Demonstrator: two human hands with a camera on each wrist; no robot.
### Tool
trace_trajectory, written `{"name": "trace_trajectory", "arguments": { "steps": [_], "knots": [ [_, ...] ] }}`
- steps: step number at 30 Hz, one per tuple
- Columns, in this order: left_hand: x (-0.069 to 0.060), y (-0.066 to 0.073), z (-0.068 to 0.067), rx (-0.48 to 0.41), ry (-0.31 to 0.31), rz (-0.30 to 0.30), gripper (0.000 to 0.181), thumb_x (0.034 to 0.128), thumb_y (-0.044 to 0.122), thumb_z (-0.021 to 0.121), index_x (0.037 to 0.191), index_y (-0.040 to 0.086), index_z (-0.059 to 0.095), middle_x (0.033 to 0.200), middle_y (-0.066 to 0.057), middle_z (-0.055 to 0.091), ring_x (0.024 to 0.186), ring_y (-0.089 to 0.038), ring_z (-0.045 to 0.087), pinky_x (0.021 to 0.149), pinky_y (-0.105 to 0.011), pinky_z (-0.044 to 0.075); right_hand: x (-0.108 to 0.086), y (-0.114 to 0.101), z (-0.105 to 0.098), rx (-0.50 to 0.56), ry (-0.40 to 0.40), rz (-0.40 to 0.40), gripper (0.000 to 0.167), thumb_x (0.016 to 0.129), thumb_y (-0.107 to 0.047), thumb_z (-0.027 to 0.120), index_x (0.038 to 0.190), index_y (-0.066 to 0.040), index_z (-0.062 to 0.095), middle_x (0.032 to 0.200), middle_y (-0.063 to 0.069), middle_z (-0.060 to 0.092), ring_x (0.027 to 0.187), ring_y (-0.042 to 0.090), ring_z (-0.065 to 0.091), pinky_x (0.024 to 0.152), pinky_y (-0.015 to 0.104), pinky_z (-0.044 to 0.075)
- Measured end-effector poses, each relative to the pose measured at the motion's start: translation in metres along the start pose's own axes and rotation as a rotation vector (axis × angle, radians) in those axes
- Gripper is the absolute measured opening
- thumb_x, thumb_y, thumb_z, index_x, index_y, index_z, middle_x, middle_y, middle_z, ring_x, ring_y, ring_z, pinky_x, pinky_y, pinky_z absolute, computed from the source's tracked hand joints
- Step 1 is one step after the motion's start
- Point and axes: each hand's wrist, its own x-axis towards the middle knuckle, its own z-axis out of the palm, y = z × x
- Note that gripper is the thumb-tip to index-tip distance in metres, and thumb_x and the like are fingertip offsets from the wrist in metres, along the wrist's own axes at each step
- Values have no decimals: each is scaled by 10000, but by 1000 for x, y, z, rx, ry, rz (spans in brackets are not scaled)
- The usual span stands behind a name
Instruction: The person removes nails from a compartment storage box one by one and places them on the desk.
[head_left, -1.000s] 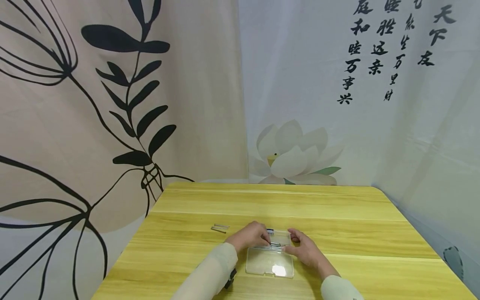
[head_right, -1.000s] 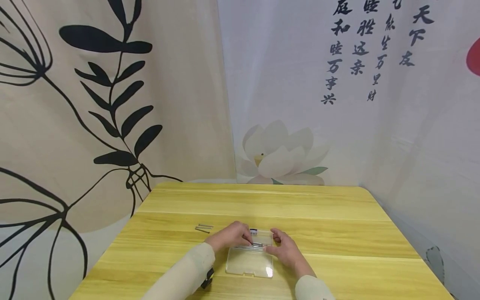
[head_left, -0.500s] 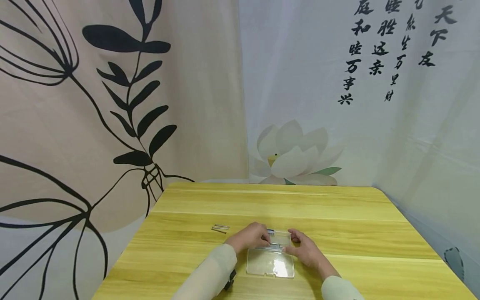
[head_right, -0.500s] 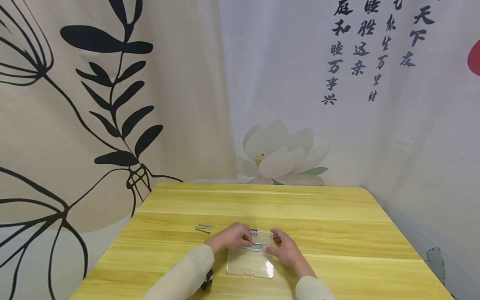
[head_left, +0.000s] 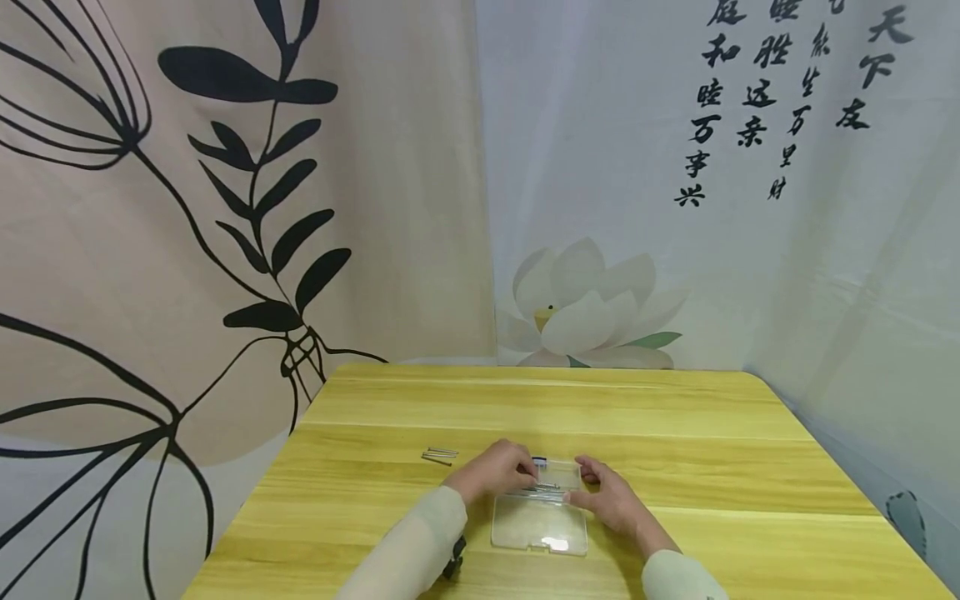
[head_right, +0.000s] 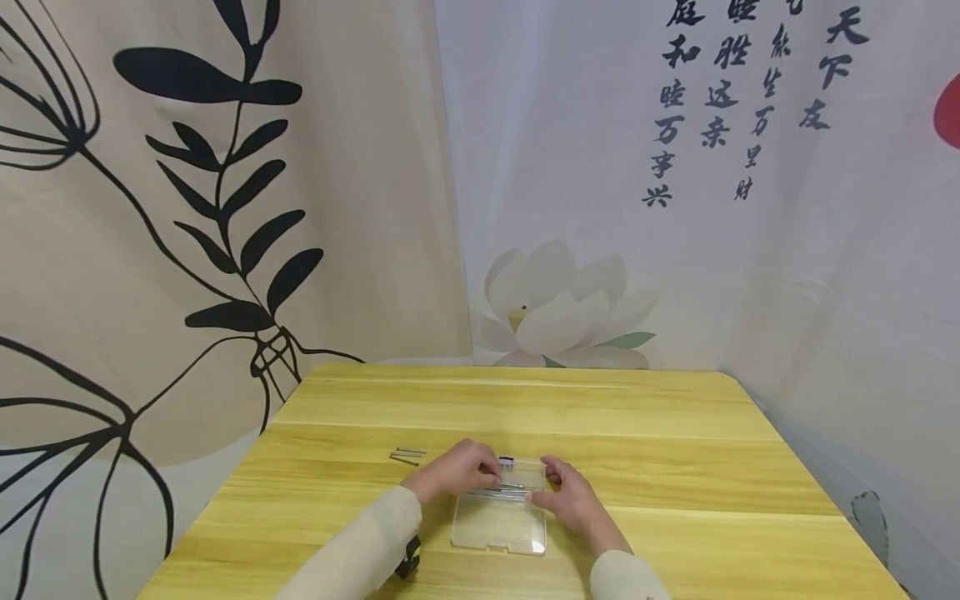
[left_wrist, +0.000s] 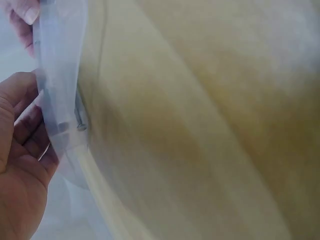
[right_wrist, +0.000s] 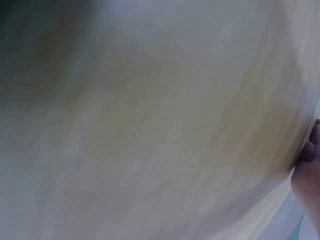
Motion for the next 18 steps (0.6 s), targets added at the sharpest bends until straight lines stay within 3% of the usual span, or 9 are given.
{"name": "trace_trajectory", "arguments": {
  "steps": [6,18],
  "knots": [
    [-3,-3,-8,-119,45,-52,56,908,117,733,881,116,781,858,113,654,760,-3,570,689,-185,492,-1,0,1,11,10,-3,700,841,-168,802,1431,10,470,1248,134,566,1182,323,504,1028,544,374],
    [-7,-8,-17,-205,73,-89,80,931,115,702,916,79,772,824,121,680,739,-17,595,688,-207,503,-2,-1,1,14,8,-11,706,844,-167,798,1436,18,461,1267,153,555,1195,340,497,1035,553,368]
  ]
}}
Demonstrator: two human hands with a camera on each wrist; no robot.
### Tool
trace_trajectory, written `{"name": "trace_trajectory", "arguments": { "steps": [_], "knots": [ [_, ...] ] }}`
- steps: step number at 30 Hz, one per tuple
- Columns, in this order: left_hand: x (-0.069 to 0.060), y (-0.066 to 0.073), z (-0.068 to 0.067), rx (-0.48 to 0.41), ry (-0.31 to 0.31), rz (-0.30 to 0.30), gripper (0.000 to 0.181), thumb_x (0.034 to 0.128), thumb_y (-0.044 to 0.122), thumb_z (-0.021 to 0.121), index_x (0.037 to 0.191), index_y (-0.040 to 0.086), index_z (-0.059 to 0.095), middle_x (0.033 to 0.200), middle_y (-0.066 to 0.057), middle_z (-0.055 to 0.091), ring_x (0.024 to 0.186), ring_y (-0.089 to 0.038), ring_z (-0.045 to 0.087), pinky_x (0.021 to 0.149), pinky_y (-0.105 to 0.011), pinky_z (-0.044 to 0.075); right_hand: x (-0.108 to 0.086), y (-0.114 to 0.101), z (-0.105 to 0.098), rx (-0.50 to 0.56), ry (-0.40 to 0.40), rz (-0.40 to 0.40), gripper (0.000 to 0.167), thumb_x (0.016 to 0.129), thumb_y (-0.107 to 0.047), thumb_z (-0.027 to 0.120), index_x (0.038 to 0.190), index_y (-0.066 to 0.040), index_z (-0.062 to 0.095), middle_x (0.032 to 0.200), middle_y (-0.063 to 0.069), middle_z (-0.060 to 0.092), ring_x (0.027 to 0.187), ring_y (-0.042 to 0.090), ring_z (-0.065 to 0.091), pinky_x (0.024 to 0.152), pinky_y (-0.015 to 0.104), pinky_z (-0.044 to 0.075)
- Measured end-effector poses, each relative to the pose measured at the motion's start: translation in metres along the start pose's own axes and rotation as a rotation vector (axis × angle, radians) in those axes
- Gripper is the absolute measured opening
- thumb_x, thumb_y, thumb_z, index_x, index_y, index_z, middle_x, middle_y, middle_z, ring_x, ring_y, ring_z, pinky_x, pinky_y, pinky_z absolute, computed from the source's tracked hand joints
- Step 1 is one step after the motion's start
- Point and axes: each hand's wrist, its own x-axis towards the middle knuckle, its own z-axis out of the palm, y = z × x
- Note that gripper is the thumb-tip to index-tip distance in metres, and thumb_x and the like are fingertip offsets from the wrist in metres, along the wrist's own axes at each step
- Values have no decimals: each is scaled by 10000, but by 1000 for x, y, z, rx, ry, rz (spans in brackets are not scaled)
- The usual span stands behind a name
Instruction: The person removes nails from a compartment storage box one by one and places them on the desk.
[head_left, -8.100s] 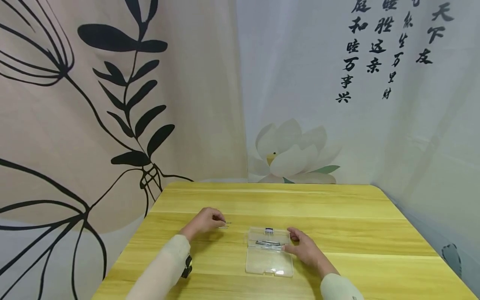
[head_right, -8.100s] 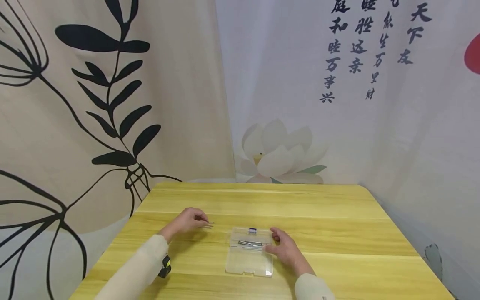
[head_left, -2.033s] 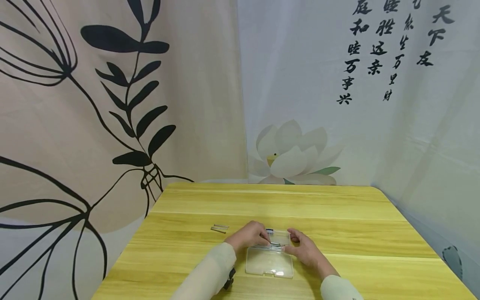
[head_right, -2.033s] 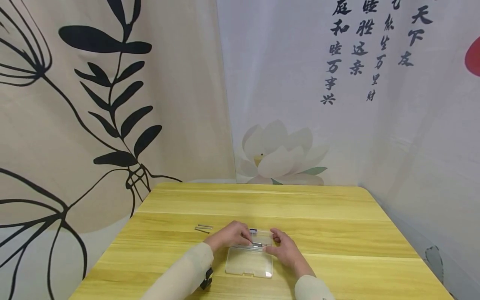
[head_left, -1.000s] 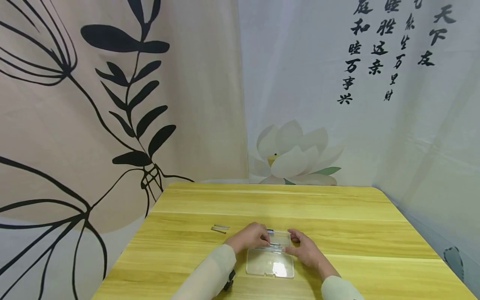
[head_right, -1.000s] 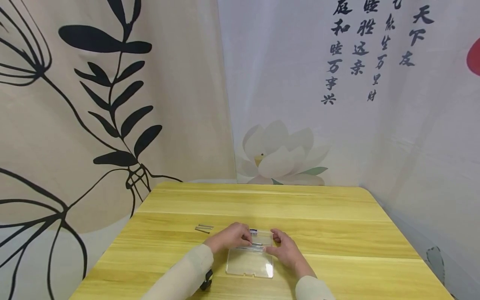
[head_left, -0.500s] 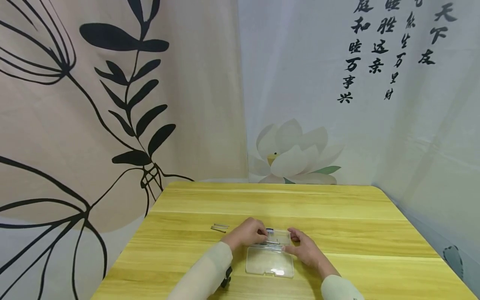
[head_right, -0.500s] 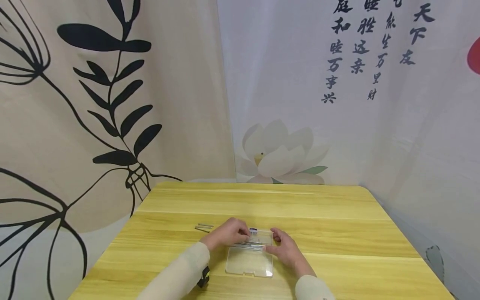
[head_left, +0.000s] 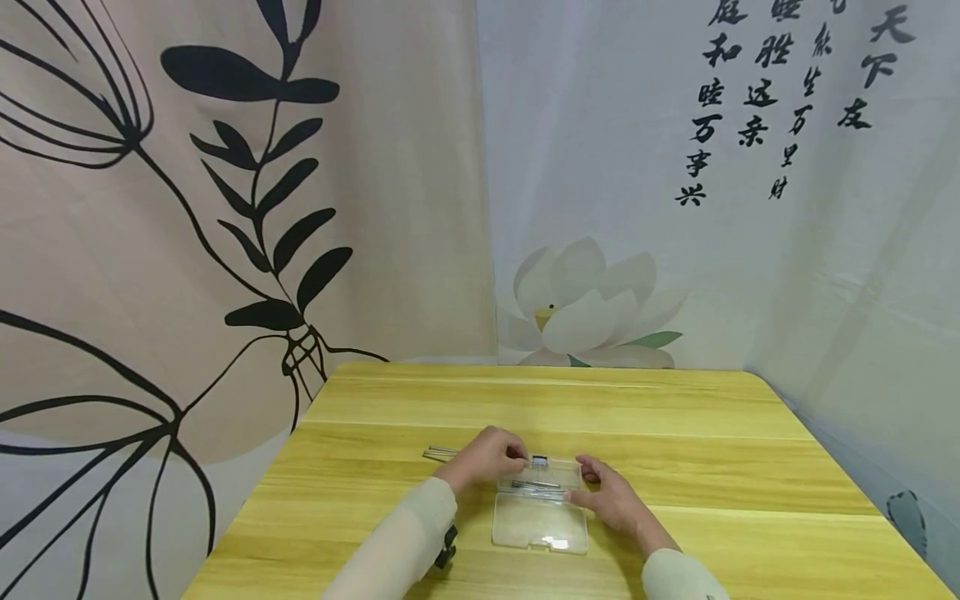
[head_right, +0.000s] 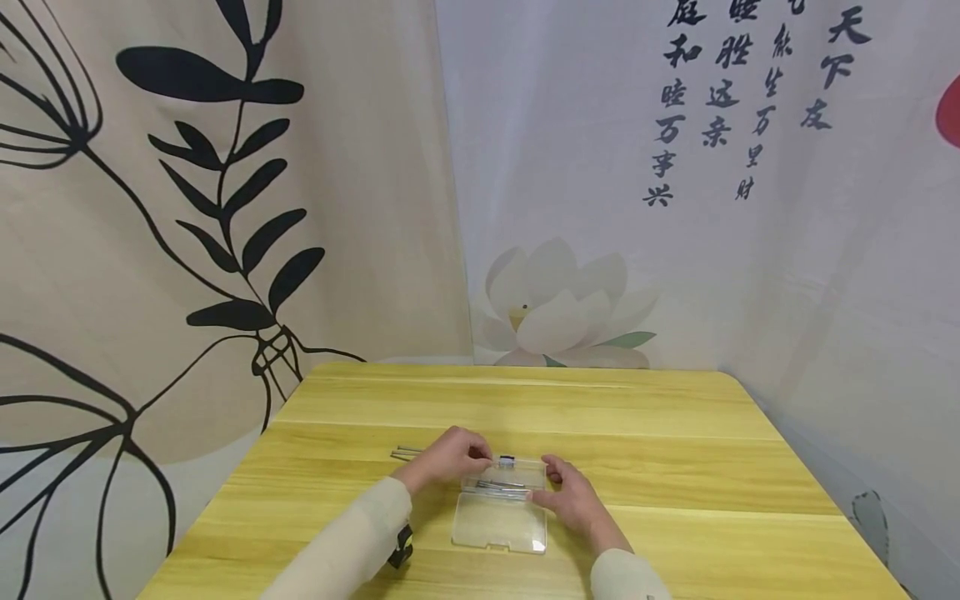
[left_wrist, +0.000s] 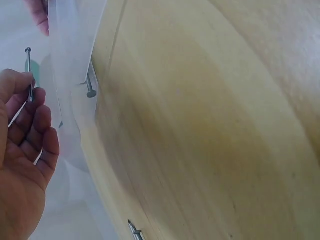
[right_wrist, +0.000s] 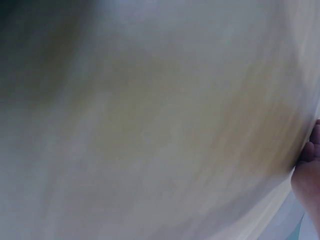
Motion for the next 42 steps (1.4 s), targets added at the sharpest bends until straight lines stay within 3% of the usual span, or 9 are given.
{"name": "trace_trajectory", "arguments": {
  "steps": [13,25,42],
  "knots": [
    [-4,-5,-8,-89,26,-15,80,915,77,692,919,33,759,788,88,667,678,-57,539,630,-235,482,0,0,-1,3,-11,-4,715,849,-178,797,1441,24,450,1293,171,541,1215,361,484,1047,556,359],
    [-10,-15,-18,-110,31,-49,102,944,95,666,958,27,741,806,68,654,688,-74,517,627,-242,464,0,0,-1,0,-12,1,721,846,-191,801,1445,8,453,1296,153,540,1213,346,486,1045,558,361],
    [-31,-37,-41,-102,90,-70,102,935,94,670,936,7,722,798,46,634,702,-87,516,629,-253,457,0,0,-2,-2,-20,2,727,852,-214,798,1452,0,447,1313,160,535,1226,359,482,1039,570,360]
  ]
}}
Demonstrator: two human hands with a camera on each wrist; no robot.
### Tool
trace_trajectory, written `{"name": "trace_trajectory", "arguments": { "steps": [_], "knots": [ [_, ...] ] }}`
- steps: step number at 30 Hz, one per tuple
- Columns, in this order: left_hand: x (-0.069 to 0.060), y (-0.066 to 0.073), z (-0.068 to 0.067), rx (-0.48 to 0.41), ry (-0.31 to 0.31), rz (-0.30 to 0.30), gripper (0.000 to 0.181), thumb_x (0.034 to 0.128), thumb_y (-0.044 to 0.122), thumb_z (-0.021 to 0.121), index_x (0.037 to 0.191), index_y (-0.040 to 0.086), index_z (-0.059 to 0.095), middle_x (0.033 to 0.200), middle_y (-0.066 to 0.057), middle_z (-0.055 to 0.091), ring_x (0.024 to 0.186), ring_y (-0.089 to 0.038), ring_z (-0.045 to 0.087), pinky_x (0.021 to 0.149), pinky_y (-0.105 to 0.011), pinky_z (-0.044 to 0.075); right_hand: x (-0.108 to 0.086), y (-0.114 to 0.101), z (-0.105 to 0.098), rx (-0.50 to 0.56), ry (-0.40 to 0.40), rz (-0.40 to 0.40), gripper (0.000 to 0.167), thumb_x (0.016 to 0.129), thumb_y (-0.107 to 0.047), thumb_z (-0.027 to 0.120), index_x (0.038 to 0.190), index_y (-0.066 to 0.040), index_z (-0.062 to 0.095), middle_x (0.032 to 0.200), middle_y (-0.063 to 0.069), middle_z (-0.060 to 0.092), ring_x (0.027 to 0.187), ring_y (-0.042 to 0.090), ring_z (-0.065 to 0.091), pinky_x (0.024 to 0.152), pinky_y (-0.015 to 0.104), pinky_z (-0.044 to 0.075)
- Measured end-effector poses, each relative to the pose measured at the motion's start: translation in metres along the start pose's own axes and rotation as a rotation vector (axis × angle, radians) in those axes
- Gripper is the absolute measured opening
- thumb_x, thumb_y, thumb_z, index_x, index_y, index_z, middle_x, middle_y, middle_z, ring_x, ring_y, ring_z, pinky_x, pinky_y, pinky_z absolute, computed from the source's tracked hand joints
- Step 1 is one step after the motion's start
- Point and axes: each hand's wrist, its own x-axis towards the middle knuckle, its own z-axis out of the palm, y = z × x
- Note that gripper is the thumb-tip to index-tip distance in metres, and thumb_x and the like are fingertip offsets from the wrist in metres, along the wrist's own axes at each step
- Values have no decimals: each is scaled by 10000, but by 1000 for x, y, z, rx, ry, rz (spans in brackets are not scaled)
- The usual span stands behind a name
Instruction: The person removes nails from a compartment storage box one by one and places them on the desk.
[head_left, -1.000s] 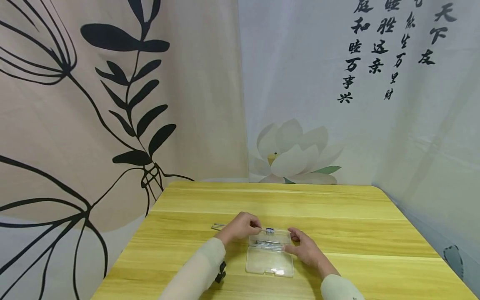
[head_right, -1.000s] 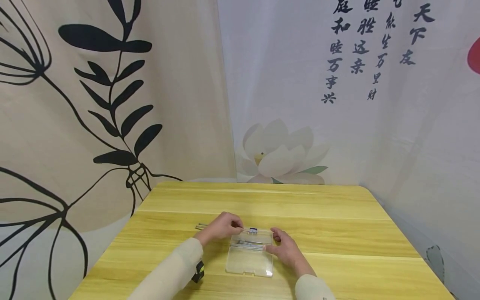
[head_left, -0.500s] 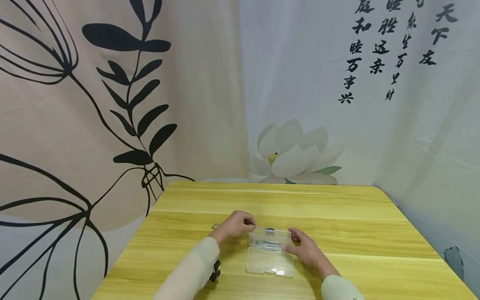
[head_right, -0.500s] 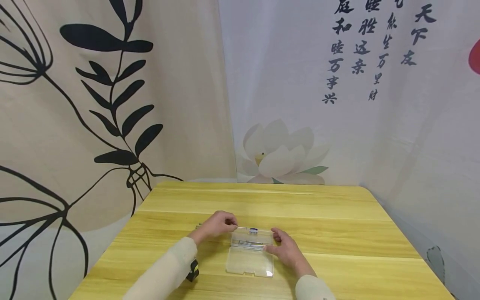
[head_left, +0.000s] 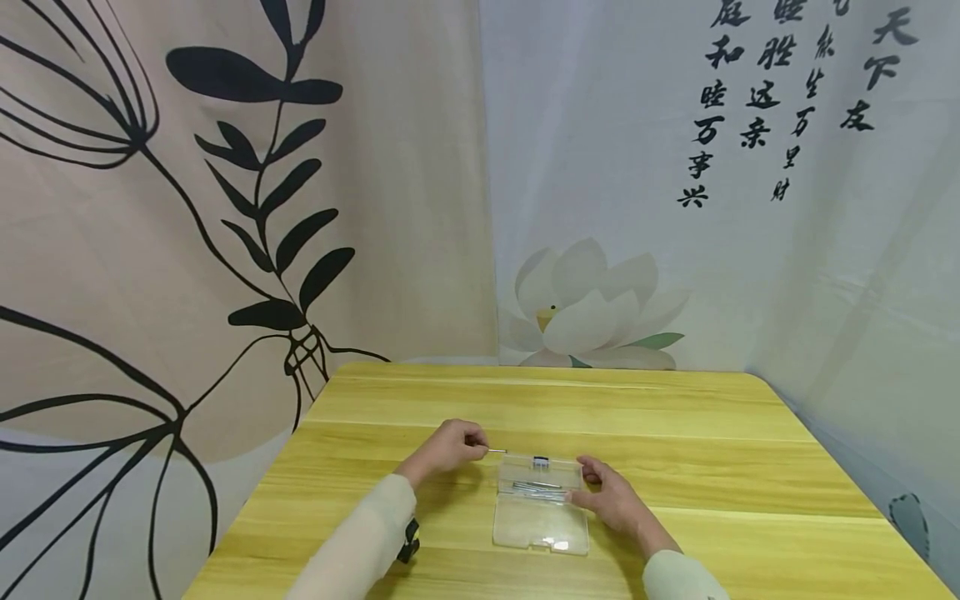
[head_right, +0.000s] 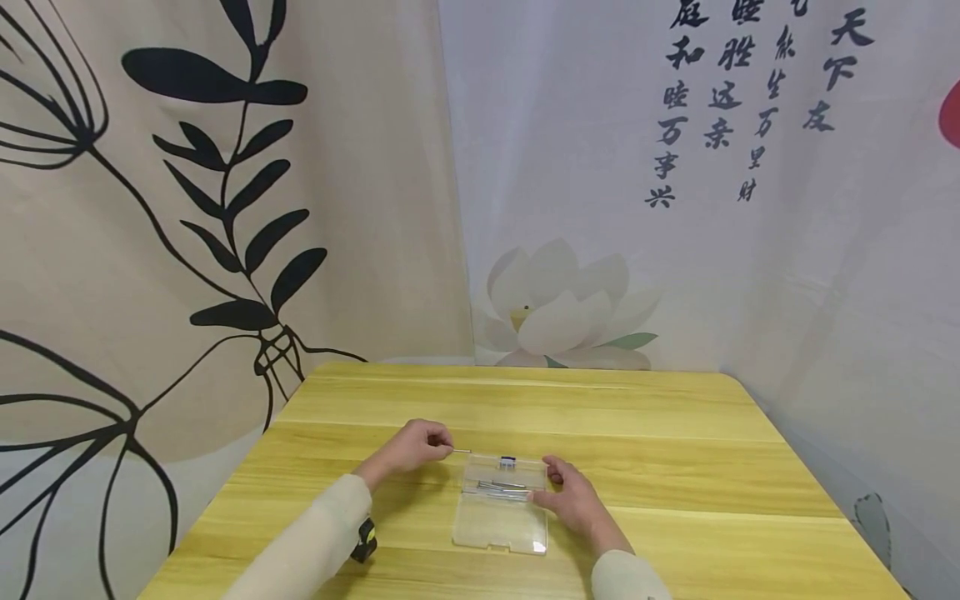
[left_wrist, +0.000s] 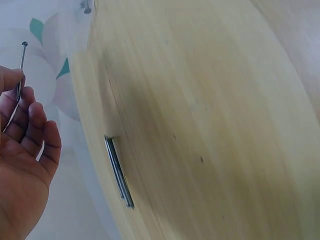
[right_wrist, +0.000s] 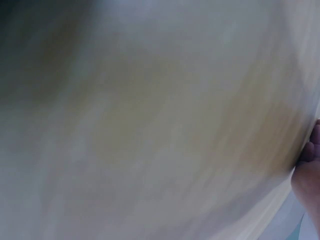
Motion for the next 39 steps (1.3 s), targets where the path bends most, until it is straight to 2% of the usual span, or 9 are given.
{"name": "trace_trajectory", "arguments": {
  "steps": [10,21,24,31,39],
  "knots": [
    [-10,-15,-14,-14,20,9,122,937,117,669,949,6,716,809,39,632,700,-107,529,615,-271,468,1,1,0,-2,2,0,728,849,-212,801,1450,-2,449,1312,160,537,1225,360,487,1035,568,365],
    [-27,-31,-29,-41,56,-28,94,944,109,670,944,30,721,843,-10,663,755,-158,580,652,-300,496,2,2,1,-4,7,0,731,836,-201,811,1445,-4,458,1293,150,543,1209,350,495,1024,553,382],
    [-31,-37,-33,-30,62,-39,73,938,117,679,924,61,724,832,3,656,731,-132,557,637,-282,478,1,2,1,-3,7,0,727,838,-198,809,1444,-1,459,1289,145,544,1208,345,495,1026,551,380],
    [-39,-51,-41,-23,61,-37,96,943,109,674,934,28,724,825,-25,656,681,-114,512,604,-264,447,2,3,2,7,6,3,718,839,-185,807,1440,5,462,1279,136,544,1205,333,490,1035,546,372],
    [-46,-61,-46,-7,65,-69,89,937,114,682,925,39,727,808,10,629,685,-109,507,600,-250,435,3,4,3,-13,13,-1,715,838,-195,809,1437,-2,469,1273,135,552,1203,335,498,1037,548,371]
  ]
}}
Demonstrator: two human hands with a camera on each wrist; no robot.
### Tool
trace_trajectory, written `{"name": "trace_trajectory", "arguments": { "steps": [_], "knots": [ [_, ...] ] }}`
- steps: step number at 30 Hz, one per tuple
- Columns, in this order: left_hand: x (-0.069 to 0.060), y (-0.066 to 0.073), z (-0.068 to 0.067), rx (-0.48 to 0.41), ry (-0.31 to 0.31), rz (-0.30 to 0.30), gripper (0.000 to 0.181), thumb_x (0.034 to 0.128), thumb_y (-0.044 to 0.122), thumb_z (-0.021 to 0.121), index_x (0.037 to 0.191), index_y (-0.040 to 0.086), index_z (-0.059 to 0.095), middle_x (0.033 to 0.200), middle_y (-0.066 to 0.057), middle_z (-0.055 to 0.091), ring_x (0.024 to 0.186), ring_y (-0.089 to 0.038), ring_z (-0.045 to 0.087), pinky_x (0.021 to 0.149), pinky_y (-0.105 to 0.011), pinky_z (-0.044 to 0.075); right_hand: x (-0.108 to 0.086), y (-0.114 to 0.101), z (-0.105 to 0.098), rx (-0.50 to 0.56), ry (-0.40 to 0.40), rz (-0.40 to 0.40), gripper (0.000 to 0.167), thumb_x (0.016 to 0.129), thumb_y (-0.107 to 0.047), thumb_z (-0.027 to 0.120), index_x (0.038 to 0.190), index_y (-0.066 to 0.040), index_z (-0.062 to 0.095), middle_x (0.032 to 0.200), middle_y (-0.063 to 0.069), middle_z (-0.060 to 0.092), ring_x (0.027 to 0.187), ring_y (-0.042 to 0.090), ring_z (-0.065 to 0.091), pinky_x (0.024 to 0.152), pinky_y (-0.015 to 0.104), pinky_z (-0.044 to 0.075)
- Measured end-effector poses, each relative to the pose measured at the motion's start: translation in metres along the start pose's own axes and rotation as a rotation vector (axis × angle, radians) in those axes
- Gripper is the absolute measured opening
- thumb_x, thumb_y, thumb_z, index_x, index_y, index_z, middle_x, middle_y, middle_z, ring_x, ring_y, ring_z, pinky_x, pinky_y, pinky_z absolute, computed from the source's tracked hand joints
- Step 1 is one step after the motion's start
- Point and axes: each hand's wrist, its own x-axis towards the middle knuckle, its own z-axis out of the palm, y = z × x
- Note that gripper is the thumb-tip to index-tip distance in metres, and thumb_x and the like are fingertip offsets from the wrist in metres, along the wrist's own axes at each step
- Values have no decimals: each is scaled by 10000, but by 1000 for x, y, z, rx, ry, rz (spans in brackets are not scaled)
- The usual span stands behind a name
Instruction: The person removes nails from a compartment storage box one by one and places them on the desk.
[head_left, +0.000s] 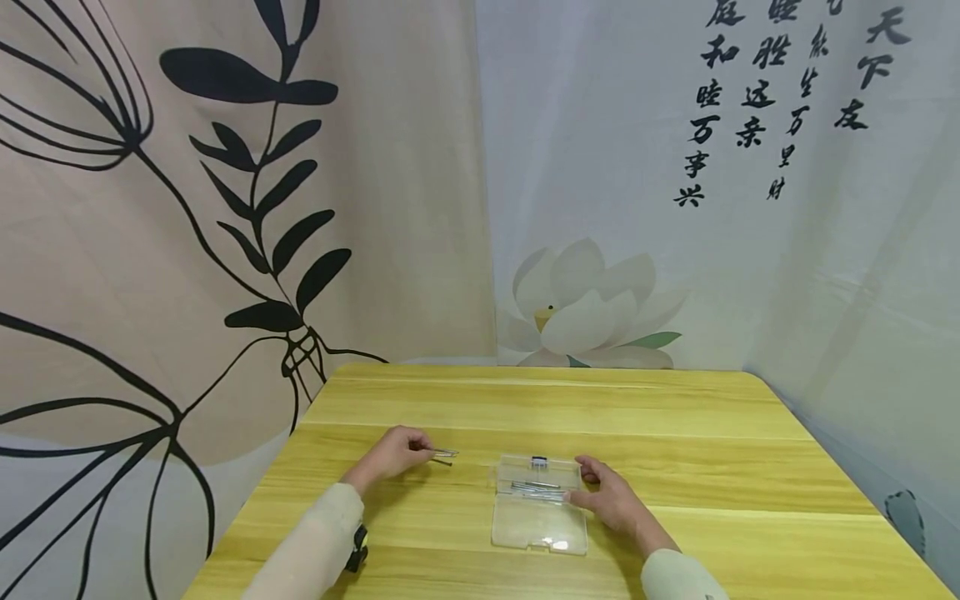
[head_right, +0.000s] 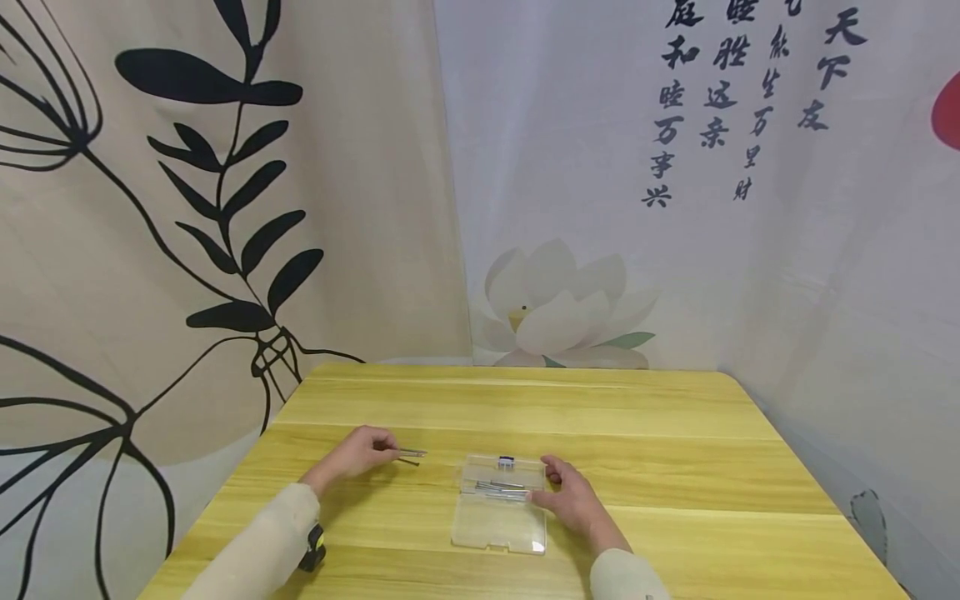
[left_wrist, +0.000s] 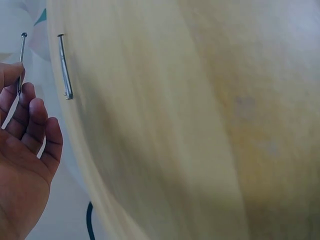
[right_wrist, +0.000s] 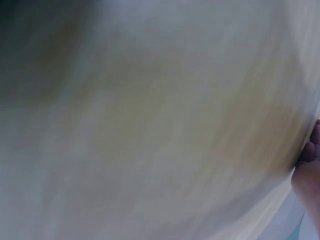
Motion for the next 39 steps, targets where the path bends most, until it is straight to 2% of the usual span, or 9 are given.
{"name": "trace_trajectory", "arguments": {
  "steps": [7,17,24,33,39],
  "knots": [
    [-4,-4,1,-12,-9,-34,83,930,102,681,928,33,726,817,-25,644,670,-110,516,582,-255,448,0,0,0,1,-1,3,712,841,-192,807,1437,-3,467,1277,131,549,1204,331,495,1040,547,367],
    [-4,-11,7,3,-29,-52,49,908,85,705,883,49,727,788,19,629,681,-112,517,581,-262,444,0,0,0,6,-4,6,710,845,-193,804,1438,1,465,1281,137,547,1209,339,495,1040,553,364],
    [-3,-6,7,17,-37,-75,69,922,123,702,897,66,732,793,15,626,669,-124,505,572,-274,437,-1,-1,-1,7,-3,6,699,850,-181,798,1438,1,467,1285,141,549,1216,346,496,1042,556,362],
    [-2,-5,8,78,-18,-77,65,925,107,700,880,78,736,783,32,626,668,-131,515,572,-274,439,0,-1,-1,7,5,1,699,843,-180,802,1433,-4,473,1280,141,550,1211,345,498,1048,557,357],
    [-1,-7,9,88,1,-81,60,922,96,705,873,89,740,774,38,620,637,-114,499,546,-259,428,0,0,0,7,6,2,694,843,-172,801,1431,0,476,1275,138,554,1205,341,500,1045,555,359]
  ]
}}
